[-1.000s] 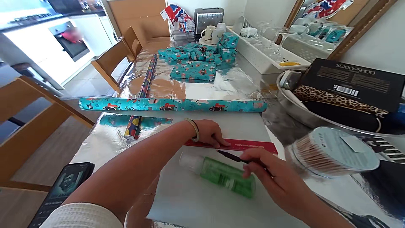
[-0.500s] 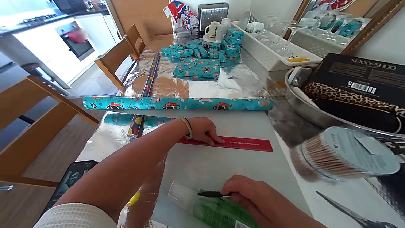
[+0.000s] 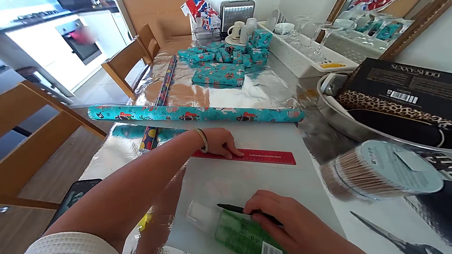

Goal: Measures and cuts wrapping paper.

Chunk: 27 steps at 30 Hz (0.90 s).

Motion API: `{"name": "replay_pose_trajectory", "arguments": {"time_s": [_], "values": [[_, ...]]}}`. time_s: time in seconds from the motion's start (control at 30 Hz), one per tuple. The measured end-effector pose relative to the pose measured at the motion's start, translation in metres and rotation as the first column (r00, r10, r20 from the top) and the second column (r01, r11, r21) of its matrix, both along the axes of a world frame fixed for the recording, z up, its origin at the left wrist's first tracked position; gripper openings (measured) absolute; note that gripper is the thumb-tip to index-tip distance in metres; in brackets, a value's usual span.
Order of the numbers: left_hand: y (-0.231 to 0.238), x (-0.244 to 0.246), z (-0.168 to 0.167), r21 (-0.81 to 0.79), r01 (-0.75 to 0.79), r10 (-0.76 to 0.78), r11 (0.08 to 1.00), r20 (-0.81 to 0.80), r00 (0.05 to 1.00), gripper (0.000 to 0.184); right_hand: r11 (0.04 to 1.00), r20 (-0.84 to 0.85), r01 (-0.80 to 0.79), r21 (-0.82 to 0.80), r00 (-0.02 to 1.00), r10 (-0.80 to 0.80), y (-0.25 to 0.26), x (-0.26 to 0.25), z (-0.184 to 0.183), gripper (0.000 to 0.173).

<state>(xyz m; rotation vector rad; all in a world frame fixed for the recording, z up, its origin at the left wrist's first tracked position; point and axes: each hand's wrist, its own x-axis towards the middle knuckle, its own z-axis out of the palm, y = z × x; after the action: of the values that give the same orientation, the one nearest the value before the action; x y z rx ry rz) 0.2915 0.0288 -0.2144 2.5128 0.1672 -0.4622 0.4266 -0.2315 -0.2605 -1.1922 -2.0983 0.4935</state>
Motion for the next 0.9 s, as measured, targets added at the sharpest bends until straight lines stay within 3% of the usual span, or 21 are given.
{"name": "replay_pose_trajectory", "arguments": {"time_s": [0.2, 0.37, 0.5, 0.63, 0.9], "values": [[0.000, 0.000, 0.000, -0.006, 0.006, -0.006, 1.000, -0.001, 1.000, 0.032, 0.996, -0.045, 0.061, 0.061, 0.997, -0.059, 0.002, 0.000, -0.007, 0.016], [0.003, -0.004, -0.001, -0.010, 0.001, 0.000, 1.000, 0.008, 1.000, 0.031, 0.941, -0.123, 0.316, 0.124, 0.946, -0.301, 0.008, 0.001, -0.011, 0.018], [0.003, -0.007, -0.001, -0.009, -0.011, 0.011, 1.000, -0.007, 1.000, 0.032, 0.875, -0.036, 0.461, 0.146, 0.887, -0.461, 0.019, 0.005, -0.002, 0.025], [0.004, -0.011, -0.002, -0.036, -0.014, 0.014, 0.999, 0.005, 1.000, 0.032, 0.861, 0.076, 0.473, 0.189, 0.867, -0.493, 0.035, 0.004, -0.001, 0.028], [0.003, -0.012, 0.000, -0.062, -0.007, 0.007, 0.998, -0.002, 1.000, 0.032, 0.839, 0.133, 0.507, 0.199, 0.834, -0.536, 0.046, -0.002, 0.003, 0.028]]}}
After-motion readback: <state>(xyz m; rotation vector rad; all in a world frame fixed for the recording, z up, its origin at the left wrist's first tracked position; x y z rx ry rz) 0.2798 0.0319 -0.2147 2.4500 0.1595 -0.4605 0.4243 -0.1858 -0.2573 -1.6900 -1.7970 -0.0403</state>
